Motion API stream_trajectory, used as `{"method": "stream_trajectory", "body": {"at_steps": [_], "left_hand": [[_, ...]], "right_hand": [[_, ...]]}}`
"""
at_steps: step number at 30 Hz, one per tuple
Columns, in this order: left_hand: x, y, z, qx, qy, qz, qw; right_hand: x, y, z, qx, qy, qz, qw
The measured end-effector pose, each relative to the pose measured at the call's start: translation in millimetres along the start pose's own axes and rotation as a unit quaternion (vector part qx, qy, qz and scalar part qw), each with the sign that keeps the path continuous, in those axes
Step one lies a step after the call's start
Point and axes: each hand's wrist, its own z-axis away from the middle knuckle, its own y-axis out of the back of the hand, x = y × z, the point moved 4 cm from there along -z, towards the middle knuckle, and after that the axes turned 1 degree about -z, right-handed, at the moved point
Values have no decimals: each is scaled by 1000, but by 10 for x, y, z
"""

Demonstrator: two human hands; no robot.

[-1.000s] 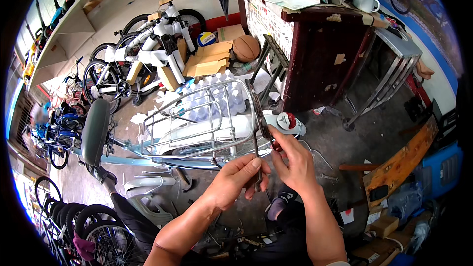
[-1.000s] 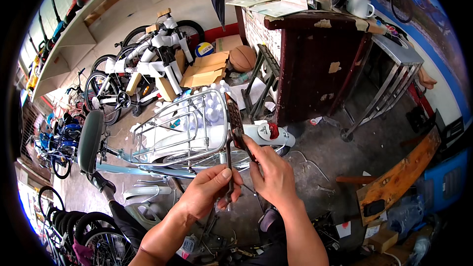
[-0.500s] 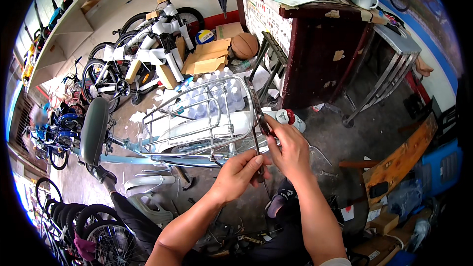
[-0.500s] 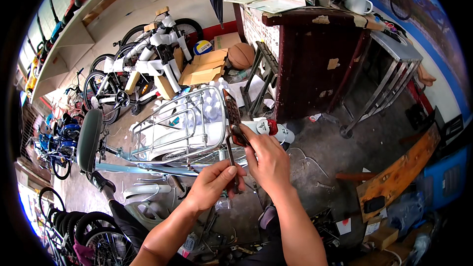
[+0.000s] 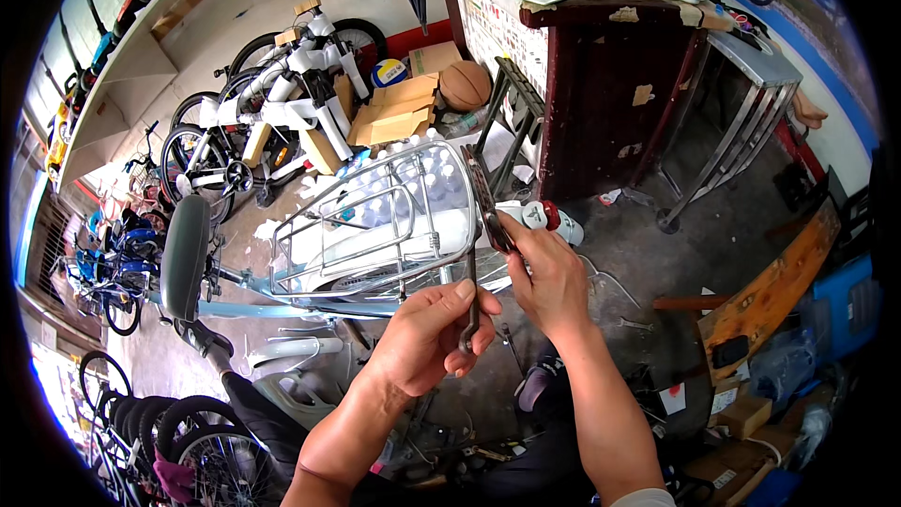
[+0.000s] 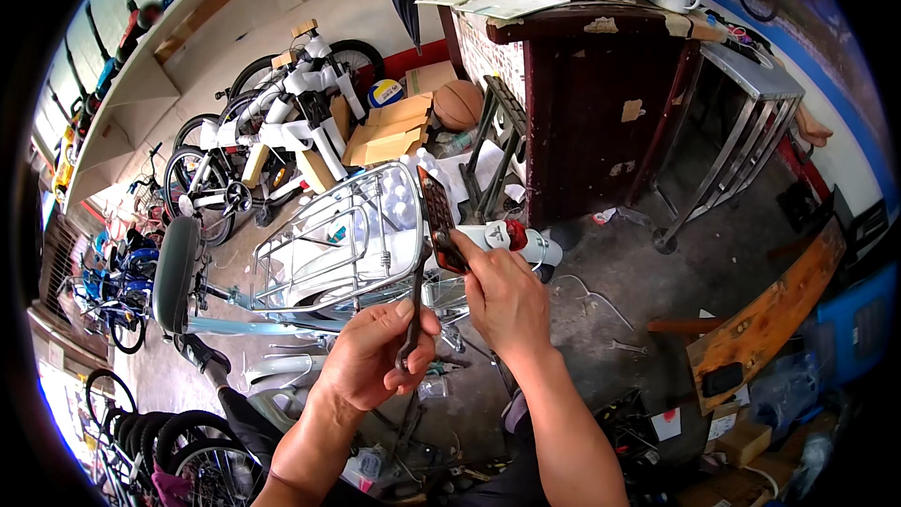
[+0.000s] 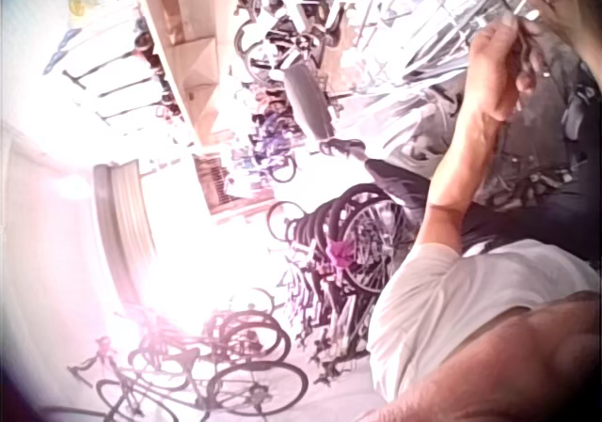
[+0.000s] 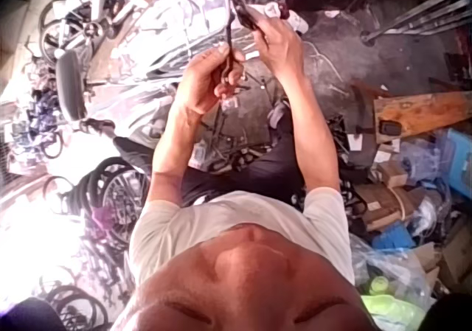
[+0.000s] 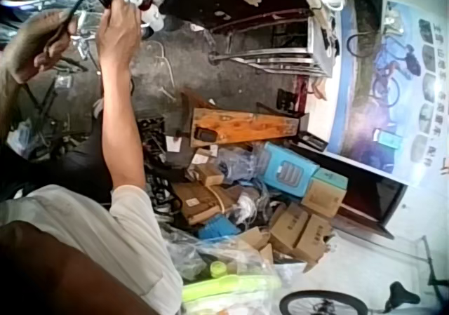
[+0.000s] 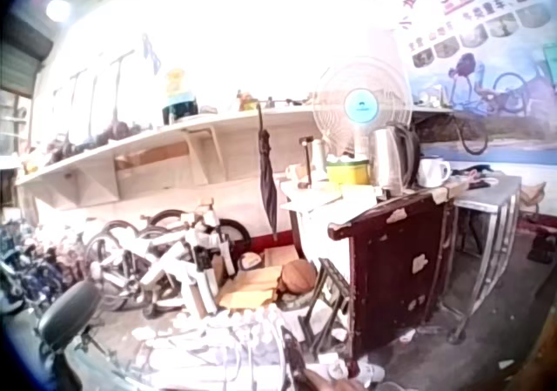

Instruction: The person aligns a bracket and fastens a reflector plate onto the bicycle rear rack using a screwdriver, then retrieves a wrench from a tool tray and tightens the bracket.

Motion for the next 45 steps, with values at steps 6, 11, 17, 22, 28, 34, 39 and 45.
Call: {"method": "stream_trajectory", "body": {"at_steps": [6, 11, 17, 22, 28, 34, 39, 45], "left_hand": [[50, -59, 8, -22, 19, 56, 998], [-19, -62, -47, -23, 9, -14, 1000], [-64, -2, -68, -27, -12, -50, 998], [-72, 54, -85, -23, -31, -93, 995], [-55, 100, -114, -29, -32, -140, 989], [-48, 107, -122, -33, -39, -136, 989], [-66, 112, -119, -35, -42, -125, 991], [-64, 107, -110, -42, -34, -108, 993]], "right_hand": [[20, -8, 19, -11, -12, 14, 1000], [18, 3, 14, -10, -15, 13, 1000], [-3, 11, -1, -5, -5, 7, 1000], [-27, 12, -1, -5, -2, 1, 1000], [54, -25, 6, 6, -41, -22, 999], [40, 2, -15, -9, -34, 8, 999], [35, 15, -13, -9, -32, 9, 999], [47, 64, -35, -25, 5, 0, 1000]]}}
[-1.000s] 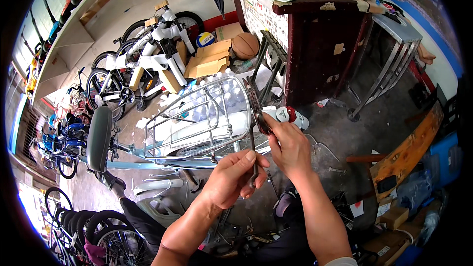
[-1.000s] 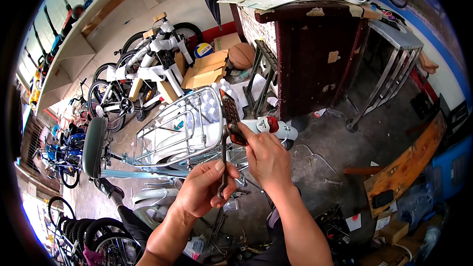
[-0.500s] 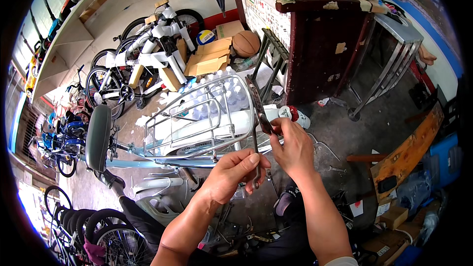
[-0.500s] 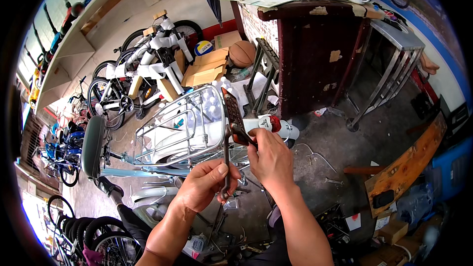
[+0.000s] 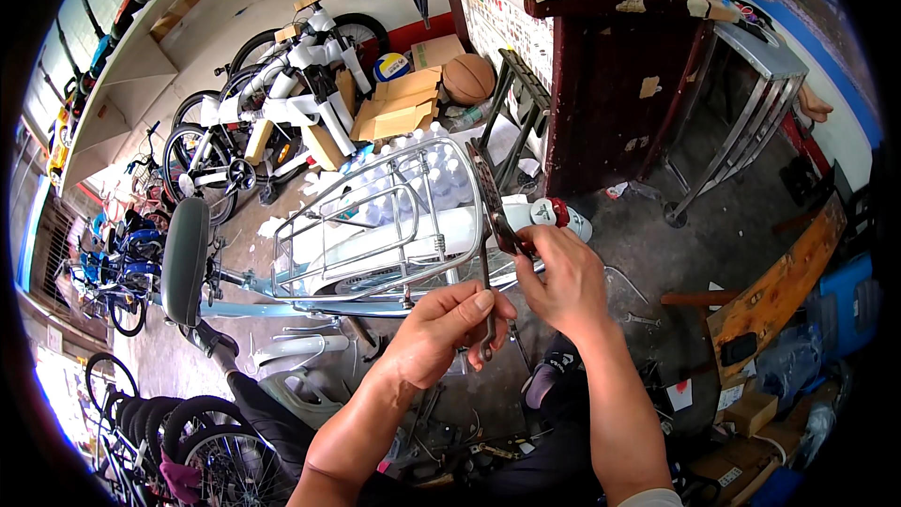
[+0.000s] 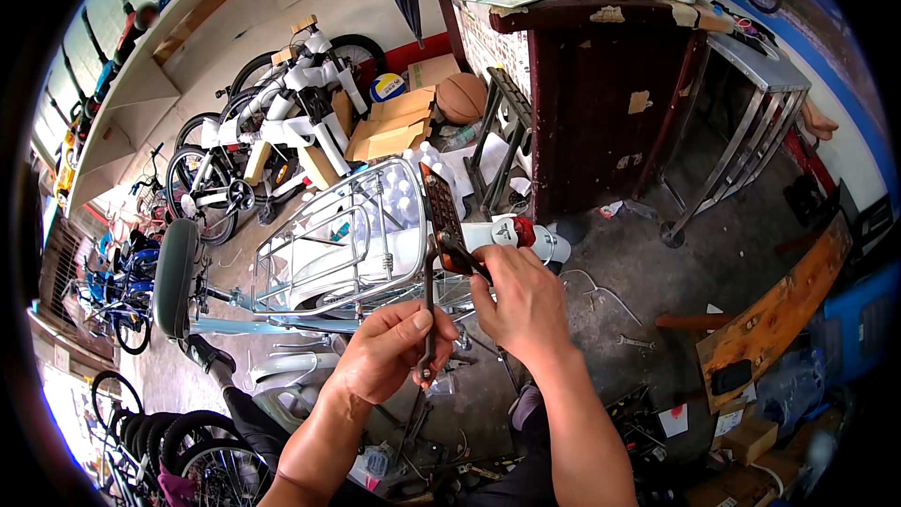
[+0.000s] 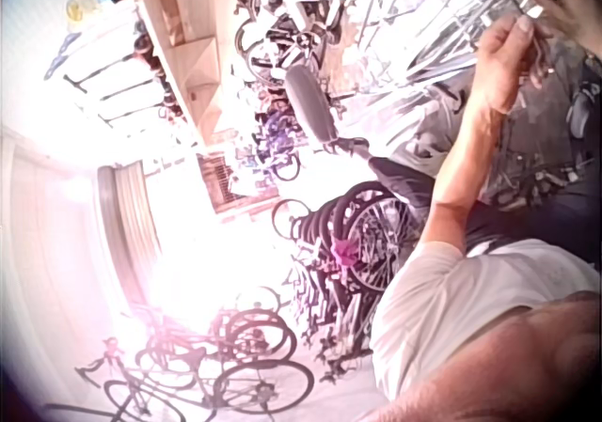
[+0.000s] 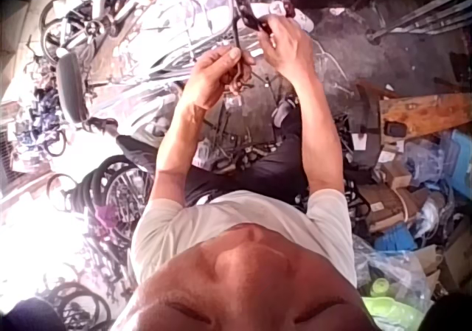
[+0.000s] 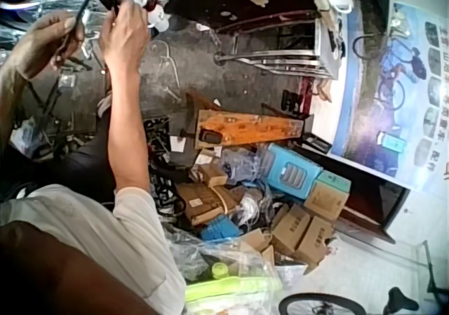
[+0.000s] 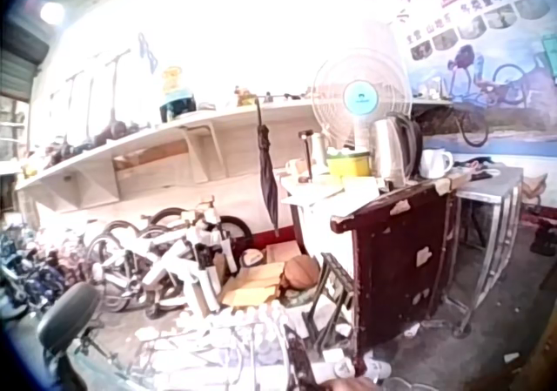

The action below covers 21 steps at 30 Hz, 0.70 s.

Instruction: The person aligns a bracket and fastens a reflector plate onto the bicycle rear rack using a screwdriver, then retrieves a wrench from a tool tray and tightens the bracket.

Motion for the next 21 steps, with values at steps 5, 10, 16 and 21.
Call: {"method": "stream_trajectory", "body": {"at_steps": [5, 10, 16, 21], "left_hand": [[26, -53, 27, 12, 4, 30, 999], [92, -81, 33, -9, -4, 104, 995], [43, -104, 40, -15, -28, 149, 988], [68, -135, 59, 4, 6, 179, 984]], "right_hand": [[23, 26, 1, -12, -21, -27, 999], [-55, 91, -2, -52, -52, -47, 996], [-79, 95, -7, -66, -57, -44, 995], [-67, 96, 19, -34, 3, -27, 999]]}}
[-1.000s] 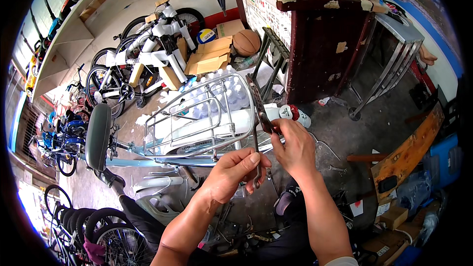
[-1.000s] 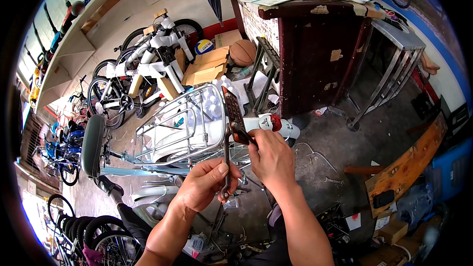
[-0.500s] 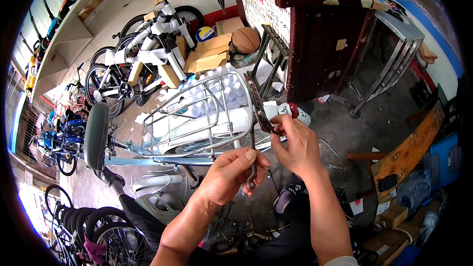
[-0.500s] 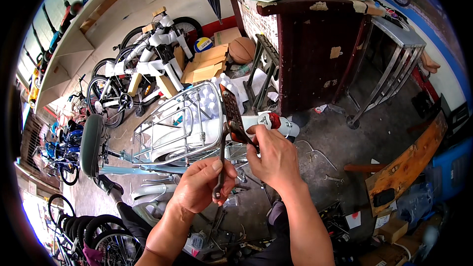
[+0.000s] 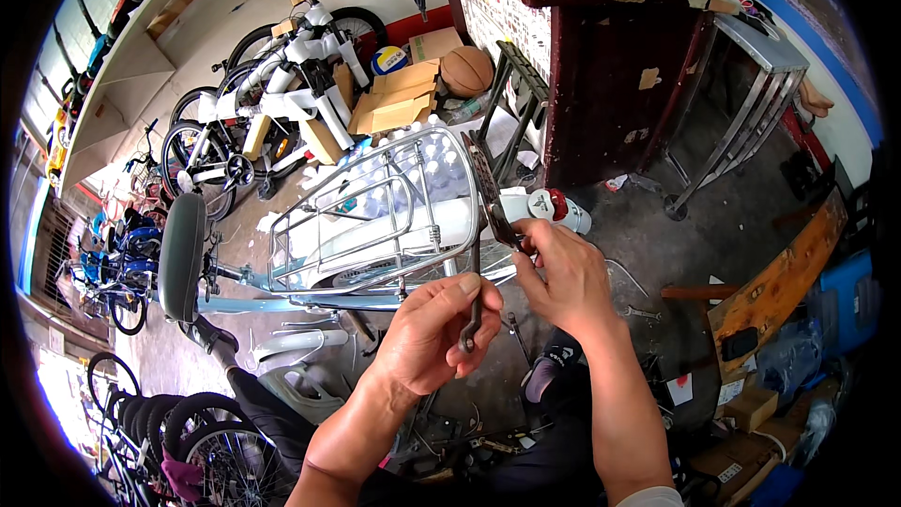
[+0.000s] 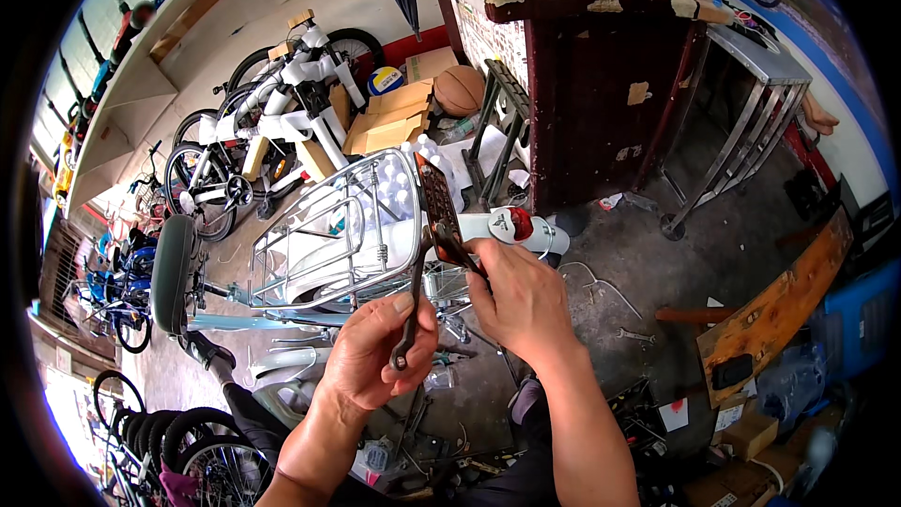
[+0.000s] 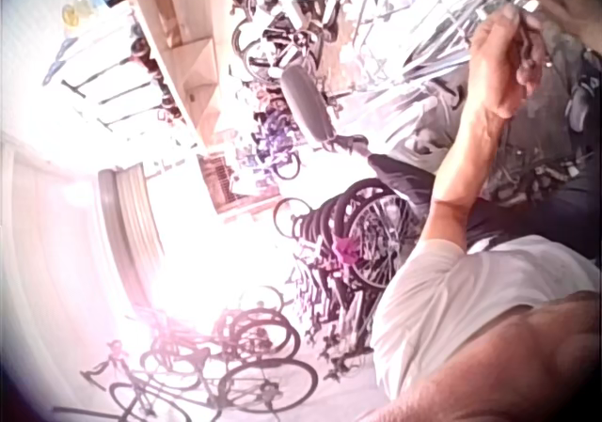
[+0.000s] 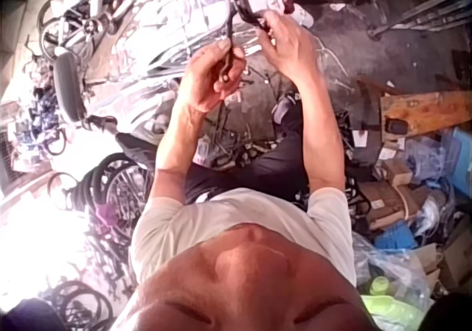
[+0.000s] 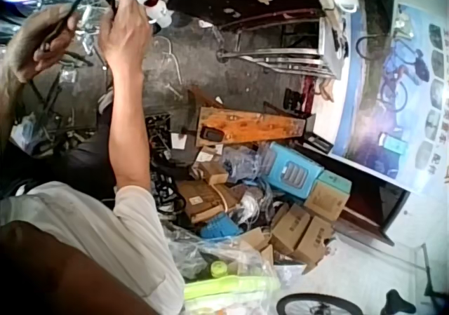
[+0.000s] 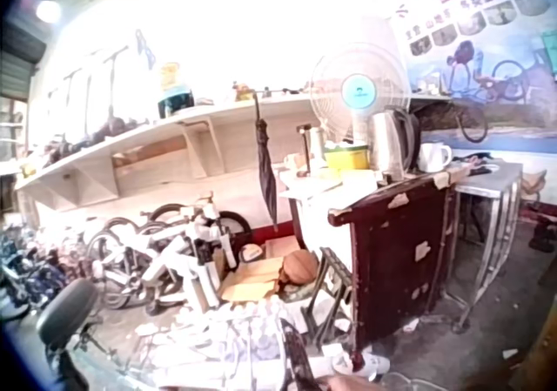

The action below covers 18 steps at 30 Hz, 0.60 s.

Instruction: The person aligns a bracket and fastens a reflector plate onto the bicycle rear rack using a screwdriver, then retrieves a wrench from a tool tray and tightens the bracket.

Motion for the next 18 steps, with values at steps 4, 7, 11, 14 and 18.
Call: {"method": "stream_trajectory", "body": {"at_steps": [4, 7, 11, 14, 18], "left_hand": [[-14, -37, 33, 45, 1, 29, 999], [15, -73, 62, 55, 5, 22, 998], [28, -41, 30, 75, 15, -4, 997], [18, -24, 37, 50, 19, 30, 998], [20, -32, 43, 45, 7, 31, 998]], "right_hand": [[13, -28, 15, 15, 17, 6, 1000], [-65, 28, -7, 15, 11, 14, 1000], [-22, 3, 17, 17, 14, 21, 1000], [-15, -12, 24, 20, 23, 17, 999], [-21, -15, 36, 16, 19, 14, 1000]]}}
